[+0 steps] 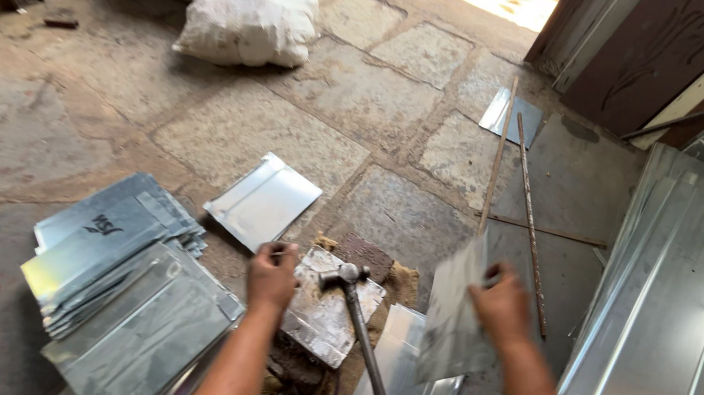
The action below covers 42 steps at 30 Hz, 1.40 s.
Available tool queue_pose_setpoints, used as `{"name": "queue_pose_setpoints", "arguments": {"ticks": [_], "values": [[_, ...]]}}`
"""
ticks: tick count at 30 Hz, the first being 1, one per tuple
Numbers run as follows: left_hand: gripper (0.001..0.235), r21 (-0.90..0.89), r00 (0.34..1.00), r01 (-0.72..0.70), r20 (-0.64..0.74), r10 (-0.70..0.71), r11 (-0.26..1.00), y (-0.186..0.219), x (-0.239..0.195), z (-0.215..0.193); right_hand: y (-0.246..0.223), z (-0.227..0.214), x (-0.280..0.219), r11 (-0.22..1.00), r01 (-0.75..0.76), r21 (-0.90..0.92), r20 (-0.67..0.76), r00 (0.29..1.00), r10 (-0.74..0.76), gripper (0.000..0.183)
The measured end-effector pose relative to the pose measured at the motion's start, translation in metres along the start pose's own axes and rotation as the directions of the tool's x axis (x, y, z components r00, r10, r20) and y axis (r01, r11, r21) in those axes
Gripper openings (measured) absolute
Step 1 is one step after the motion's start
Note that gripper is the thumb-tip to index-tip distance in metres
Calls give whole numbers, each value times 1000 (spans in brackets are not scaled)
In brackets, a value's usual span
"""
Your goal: The person hammers metal sheets against a metal block using a hammer, handling them one at a time from a stack on the floor.
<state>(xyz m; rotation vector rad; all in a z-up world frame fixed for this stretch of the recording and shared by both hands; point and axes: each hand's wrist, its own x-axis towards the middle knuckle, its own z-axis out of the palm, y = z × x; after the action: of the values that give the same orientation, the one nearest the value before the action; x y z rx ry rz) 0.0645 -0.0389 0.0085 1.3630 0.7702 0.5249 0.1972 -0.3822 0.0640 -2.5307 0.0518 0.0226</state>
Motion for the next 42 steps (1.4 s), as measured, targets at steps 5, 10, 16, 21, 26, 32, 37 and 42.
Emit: {"name": "queue_pose_setpoints", "arguments": {"ticks": [5, 10, 16, 21, 26, 32, 37, 42], "values": [[50, 272, 950, 102, 258, -175, 957, 25, -34, 20, -61, -105, -45, 972, 144, 185, 18, 989, -150, 28], [73, 476, 857, 160, 368, -361, 865, 23, -74, 41, -65, -97, -80, 865, 182, 467, -75, 983, -167, 18], [77, 395, 895, 170, 322, -309, 903, -19, -63, 30, -61, -21, -81, 520, 3, 854, 144, 959, -243, 24], [81, 545, 996, 20, 65, -66, 838, -33, -19, -13, -61, 22, -71, 670, -172, 722, 347, 928, -137, 36], [52, 472, 973, 193, -204, -107, 860, -5, -14, -70, -29, 76, -93, 898, -166, 408, 503, 862, -69, 61], [49, 489, 905, 393, -356, -233, 779, 21, -29, -95, 1, 112, -115, 964, -221, 151, 745, 666, 36, 78], [59, 632, 926, 369, -310, -215, 681, 14, -29, -86, -18, 98, -104, 842, -494, 217, 857, 510, 78, 55], [59, 631, 926, 372, -299, -229, 681, 13, -23, -77, -54, 67, -121, 969, -217, 118, 752, 657, 56, 25]]}}
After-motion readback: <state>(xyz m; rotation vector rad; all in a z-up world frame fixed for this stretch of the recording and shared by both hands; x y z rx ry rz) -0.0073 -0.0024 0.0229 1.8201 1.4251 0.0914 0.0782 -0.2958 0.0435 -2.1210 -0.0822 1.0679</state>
